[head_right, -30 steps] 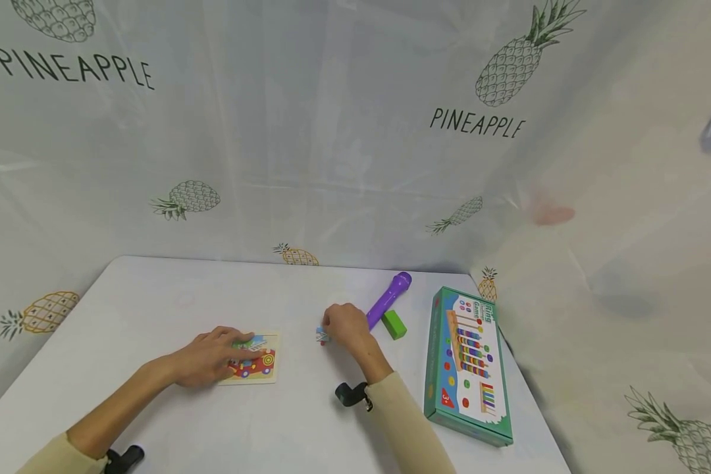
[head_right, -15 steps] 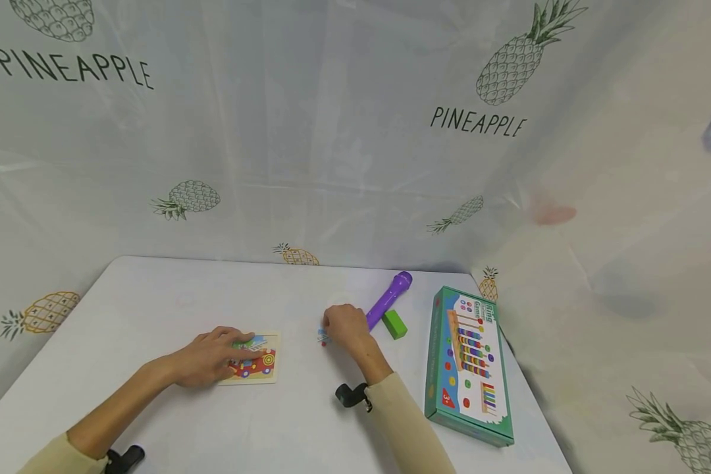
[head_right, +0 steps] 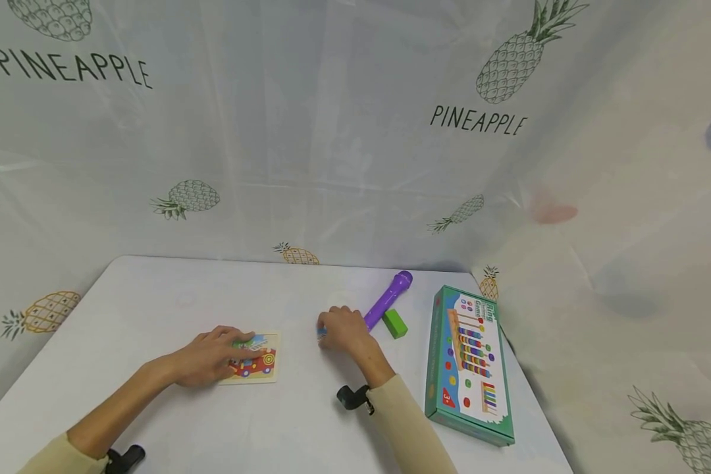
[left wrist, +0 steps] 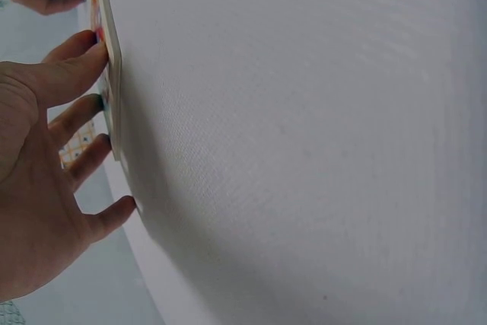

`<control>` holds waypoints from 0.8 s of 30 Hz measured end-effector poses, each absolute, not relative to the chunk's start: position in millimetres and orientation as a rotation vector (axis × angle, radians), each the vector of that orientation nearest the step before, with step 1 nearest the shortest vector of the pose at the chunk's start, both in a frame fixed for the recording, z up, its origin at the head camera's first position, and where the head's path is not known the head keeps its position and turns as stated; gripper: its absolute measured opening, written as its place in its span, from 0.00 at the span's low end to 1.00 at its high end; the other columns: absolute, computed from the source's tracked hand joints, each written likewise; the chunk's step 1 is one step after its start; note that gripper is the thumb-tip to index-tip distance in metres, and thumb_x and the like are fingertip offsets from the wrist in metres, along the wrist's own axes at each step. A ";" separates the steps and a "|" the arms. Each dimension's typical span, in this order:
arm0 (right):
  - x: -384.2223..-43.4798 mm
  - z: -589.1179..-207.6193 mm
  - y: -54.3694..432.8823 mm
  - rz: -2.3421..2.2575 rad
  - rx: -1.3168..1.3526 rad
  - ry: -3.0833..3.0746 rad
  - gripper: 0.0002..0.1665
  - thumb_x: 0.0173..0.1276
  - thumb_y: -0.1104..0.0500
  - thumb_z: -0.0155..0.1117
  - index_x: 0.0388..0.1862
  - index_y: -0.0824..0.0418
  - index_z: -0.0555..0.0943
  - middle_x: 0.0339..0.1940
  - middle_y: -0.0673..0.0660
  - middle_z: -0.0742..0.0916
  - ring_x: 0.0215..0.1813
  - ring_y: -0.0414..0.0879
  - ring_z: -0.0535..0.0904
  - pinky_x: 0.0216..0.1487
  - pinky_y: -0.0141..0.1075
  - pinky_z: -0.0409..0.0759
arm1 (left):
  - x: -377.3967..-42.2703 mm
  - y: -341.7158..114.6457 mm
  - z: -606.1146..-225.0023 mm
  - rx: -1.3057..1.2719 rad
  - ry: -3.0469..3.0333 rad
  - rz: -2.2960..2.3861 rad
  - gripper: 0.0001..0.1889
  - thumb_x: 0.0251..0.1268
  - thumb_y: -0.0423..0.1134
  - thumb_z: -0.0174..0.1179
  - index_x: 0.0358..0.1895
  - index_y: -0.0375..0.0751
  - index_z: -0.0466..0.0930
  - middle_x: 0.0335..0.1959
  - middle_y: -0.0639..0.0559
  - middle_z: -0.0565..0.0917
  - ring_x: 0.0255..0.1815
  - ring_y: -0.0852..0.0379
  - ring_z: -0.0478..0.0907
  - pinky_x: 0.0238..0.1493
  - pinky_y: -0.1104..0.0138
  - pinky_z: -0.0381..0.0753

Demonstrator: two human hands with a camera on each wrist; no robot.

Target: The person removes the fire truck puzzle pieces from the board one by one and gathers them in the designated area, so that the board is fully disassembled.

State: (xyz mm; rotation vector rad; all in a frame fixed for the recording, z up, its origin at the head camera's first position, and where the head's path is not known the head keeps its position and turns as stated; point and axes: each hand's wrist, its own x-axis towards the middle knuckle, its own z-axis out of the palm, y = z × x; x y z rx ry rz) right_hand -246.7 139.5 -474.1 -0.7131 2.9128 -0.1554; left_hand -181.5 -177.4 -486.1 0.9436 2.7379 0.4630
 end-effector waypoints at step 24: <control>-246.2 -473.8 140.6 -0.198 -0.709 2.919 0.21 0.59 0.49 0.78 0.50 0.52 0.86 0.43 0.50 0.85 0.46 0.49 0.79 0.47 0.48 0.77 | -181.4 -178.2 -486.5 0.935 2.735 0.472 0.27 0.67 0.39 0.65 0.67 0.67 0.77 0.74 0.47 0.69 0.72 0.38 0.60 0.61 0.33 0.63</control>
